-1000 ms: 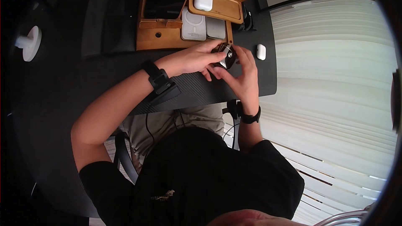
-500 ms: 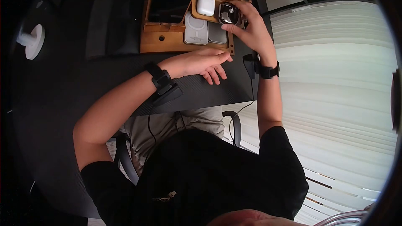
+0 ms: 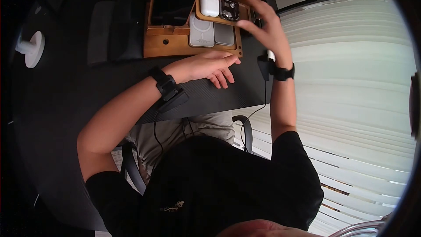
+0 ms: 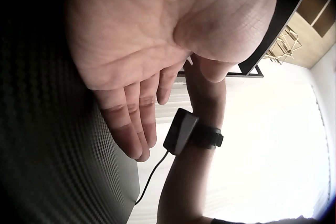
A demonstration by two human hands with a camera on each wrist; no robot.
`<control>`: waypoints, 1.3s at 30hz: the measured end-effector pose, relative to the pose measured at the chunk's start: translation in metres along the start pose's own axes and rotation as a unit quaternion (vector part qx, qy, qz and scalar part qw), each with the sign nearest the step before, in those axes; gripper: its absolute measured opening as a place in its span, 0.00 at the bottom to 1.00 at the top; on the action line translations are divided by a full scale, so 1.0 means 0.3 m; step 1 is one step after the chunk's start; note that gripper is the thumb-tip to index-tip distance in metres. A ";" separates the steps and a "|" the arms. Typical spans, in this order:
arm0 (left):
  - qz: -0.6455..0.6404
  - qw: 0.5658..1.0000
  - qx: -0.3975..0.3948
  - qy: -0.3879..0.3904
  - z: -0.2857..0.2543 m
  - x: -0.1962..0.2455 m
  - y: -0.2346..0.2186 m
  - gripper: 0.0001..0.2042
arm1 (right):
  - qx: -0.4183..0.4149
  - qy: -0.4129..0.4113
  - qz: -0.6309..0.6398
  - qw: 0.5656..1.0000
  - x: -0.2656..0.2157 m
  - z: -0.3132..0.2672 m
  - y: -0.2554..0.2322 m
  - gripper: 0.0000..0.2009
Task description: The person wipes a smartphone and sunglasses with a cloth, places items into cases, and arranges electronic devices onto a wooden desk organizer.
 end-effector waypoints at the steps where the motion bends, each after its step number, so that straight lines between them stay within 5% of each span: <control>1: 0.001 1.000 -0.001 0.001 0.000 0.000 -0.001 0.30 | -0.008 0.041 0.031 0.999 0.041 -0.011 -0.040 0.30; 6: 0.014 1.000 0.004 -0.003 -0.003 0.010 0.003 0.29 | -0.031 0.188 0.063 0.980 0.345 -0.137 -0.159 0.27; 8: 0.014 1.000 0.008 -0.002 -0.005 0.015 0.003 0.28 | -0.109 0.271 -0.070 0.954 0.483 -0.230 -0.125 0.33; 12: 0.036 0.999 0.005 -0.002 -0.005 0.020 0.006 0.25 | -0.165 0.258 -0.117 0.945 0.526 -0.378 -0.064 0.39; 17: 0.073 0.997 0.026 -0.006 0.000 0.023 0.021 0.20 | -0.135 0.246 -0.132 0.951 0.538 -0.410 -0.036 0.35; 19: 0.331 0.942 -0.027 0.049 0.002 0.095 0.063 0.18 | -0.136 0.273 -0.112 0.946 0.455 -0.385 -0.038 0.33; 21: 0.383 0.920 -0.015 0.080 -0.032 0.159 0.116 0.15 | -0.086 0.209 -0.048 0.973 0.361 -0.339 -0.071 0.33; 23: 0.658 0.720 -0.031 0.218 -0.059 0.251 0.191 0.14 | -0.067 0.184 -0.001 0.981 0.269 -0.283 -0.087 0.32; 24: 0.688 0.699 -0.042 0.188 -0.063 0.247 0.203 0.14 | -0.049 0.159 0.043 0.985 0.214 -0.254 -0.101 0.31; 30: 0.785 0.607 -0.018 0.121 -0.108 0.215 0.159 0.22 | -0.022 0.076 0.015 0.997 0.099 -0.076 -0.052 0.31; 39: 0.815 0.571 -0.056 0.085 -0.100 0.190 0.153 0.25 | 0.016 -0.016 -0.059 0.998 0.069 -0.009 -0.007 0.28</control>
Point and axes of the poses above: each hand's wrist, its own z-axis towards the middle knuckle, its own y-axis out of the palm, x = y × z, the point moved 9 cm from there along z, towards the middle knuckle, and after that the axes turned 14 degrees about y, right-handed, at the moved point
